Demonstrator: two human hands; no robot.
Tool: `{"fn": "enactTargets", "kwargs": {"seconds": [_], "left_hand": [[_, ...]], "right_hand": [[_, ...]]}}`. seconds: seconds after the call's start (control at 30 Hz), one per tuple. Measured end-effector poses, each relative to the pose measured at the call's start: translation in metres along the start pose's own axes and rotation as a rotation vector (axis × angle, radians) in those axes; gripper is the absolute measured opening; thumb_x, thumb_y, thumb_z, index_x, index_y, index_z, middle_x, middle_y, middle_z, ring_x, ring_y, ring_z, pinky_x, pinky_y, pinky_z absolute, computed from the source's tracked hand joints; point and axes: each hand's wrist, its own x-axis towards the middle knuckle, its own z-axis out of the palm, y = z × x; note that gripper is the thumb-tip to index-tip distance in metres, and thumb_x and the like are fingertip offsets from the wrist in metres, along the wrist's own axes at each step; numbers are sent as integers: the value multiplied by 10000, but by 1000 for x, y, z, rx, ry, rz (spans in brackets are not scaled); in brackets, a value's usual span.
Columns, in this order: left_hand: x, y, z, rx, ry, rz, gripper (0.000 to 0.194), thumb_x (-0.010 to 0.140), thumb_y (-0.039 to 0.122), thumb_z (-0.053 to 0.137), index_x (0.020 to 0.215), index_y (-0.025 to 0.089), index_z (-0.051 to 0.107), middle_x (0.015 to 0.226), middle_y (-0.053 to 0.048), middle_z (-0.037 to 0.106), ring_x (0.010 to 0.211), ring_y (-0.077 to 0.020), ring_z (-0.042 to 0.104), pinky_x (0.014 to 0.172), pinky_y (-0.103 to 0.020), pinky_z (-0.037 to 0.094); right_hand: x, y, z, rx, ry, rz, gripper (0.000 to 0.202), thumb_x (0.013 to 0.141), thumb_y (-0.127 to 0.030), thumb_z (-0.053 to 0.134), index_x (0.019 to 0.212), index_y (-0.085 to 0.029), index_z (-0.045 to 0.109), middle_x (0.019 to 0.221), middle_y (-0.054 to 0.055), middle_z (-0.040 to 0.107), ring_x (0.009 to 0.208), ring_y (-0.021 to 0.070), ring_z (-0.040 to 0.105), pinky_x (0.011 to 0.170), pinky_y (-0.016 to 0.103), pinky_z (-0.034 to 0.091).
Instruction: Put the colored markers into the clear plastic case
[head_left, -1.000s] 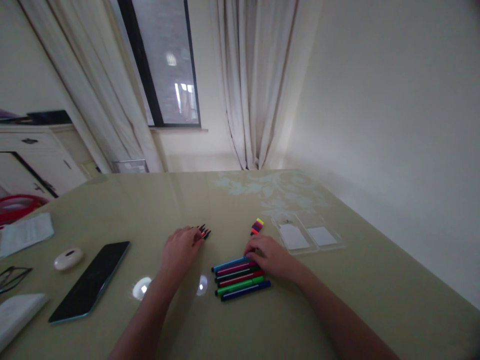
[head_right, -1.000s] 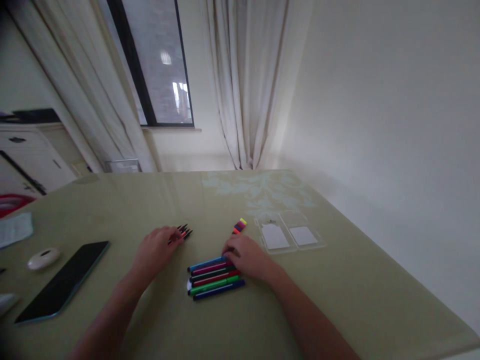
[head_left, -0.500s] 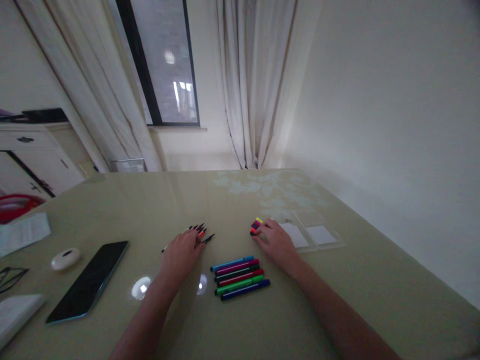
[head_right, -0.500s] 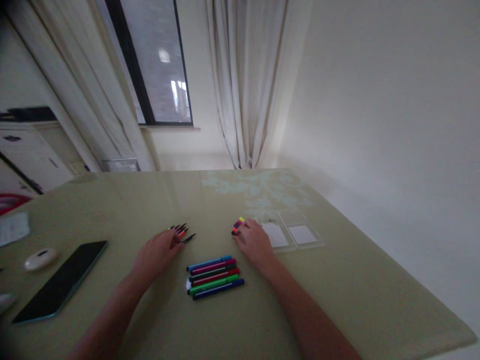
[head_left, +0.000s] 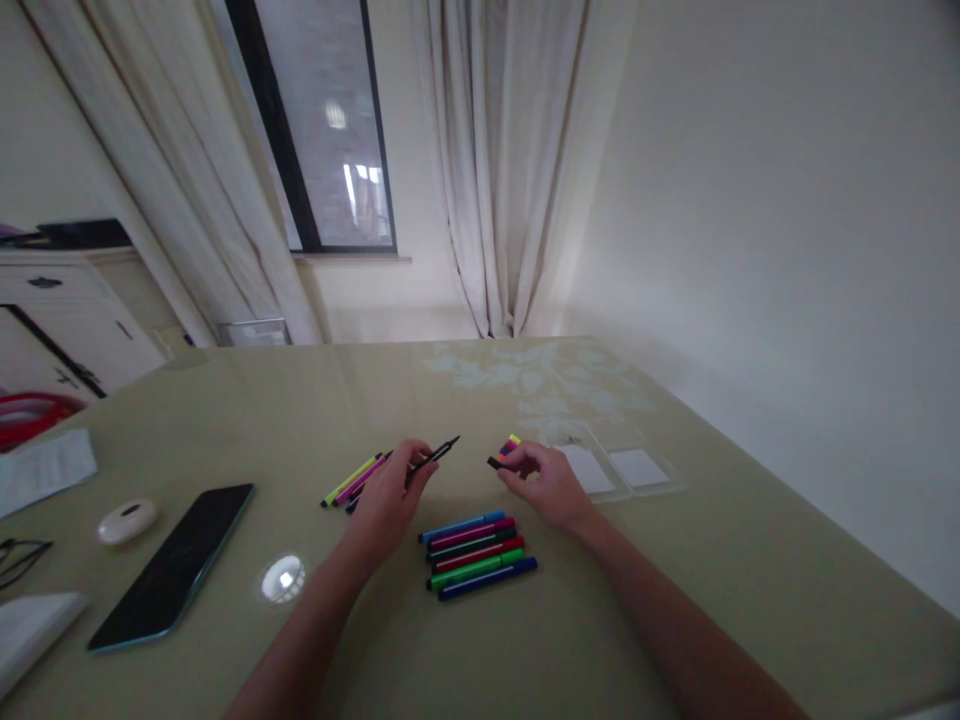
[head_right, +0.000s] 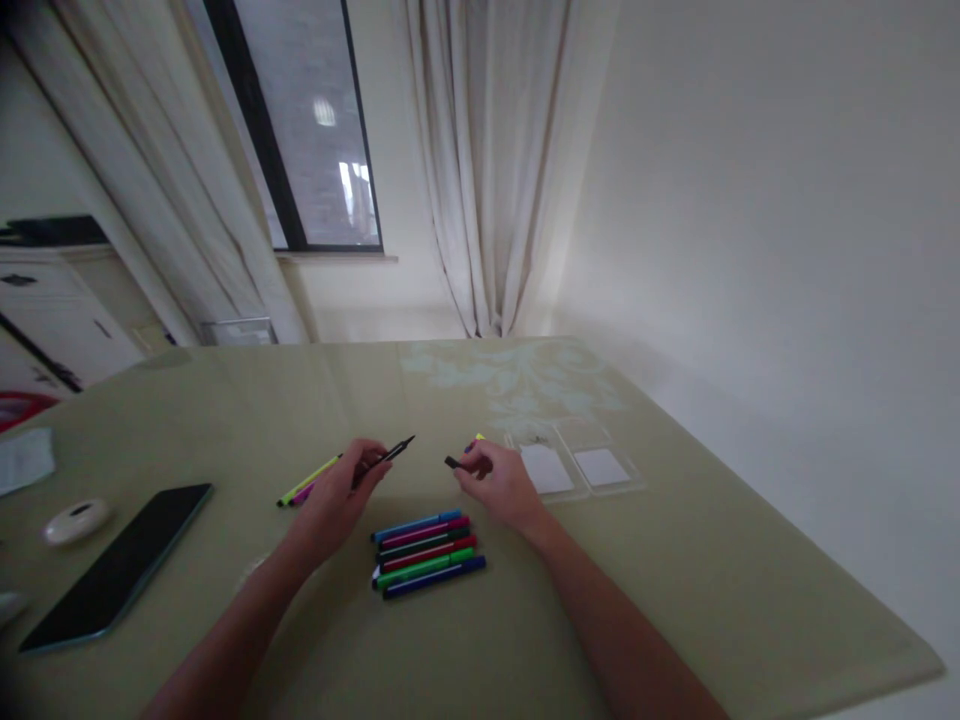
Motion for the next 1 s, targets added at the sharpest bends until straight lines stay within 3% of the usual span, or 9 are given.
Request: {"fn": "enactTargets", "kwargs": {"seconds": [0.13, 0.33, 0.5, 1.0], "left_hand": [[-1, 2, 4, -177, -6, -7, 264, 946, 433, 593, 1121, 236, 602, 922, -32, 717, 835, -210, 687, 735, -317, 519], [-2, 8, 4, -212, -19, -4, 233, 928, 417, 641, 1073, 236, 670, 961, -28, 751, 843, -203, 699, 715, -299, 525], [-2, 11, 1, -237, -41, 42, 214, 925, 410, 662, 1044, 237, 699, 981, -28, 762, 904, -210, 701, 782, -314, 541], [-5, 17, 1, -216, -65, 61, 149, 907, 365, 706, 1005, 256, 734, 933, -2, 757, 855, -188, 686, 751, -286, 518]], "right_hand": [[0, -7, -2, 182, 27, -20, 181, 787, -331, 776, 763, -195, 660, 809, 33, 714, 745, 176, 672, 706, 307, 561], [-1, -14, -4, 296, 16, -55, 259, 769, -389, 837, 746, -205, 657, 822, 39, 720, 828, 200, 699, 804, 355, 580], [-1, -15, -6, 303, -10, -57, 269, 780, -418, 842, 891, -204, 722, 849, 46, 744, 778, 189, 696, 774, 348, 574], [-4, -17, -5, 252, -4, -89, 198, 821, -383, 825, 935, -227, 786, 888, 53, 772, 846, 220, 714, 856, 385, 569]]}}
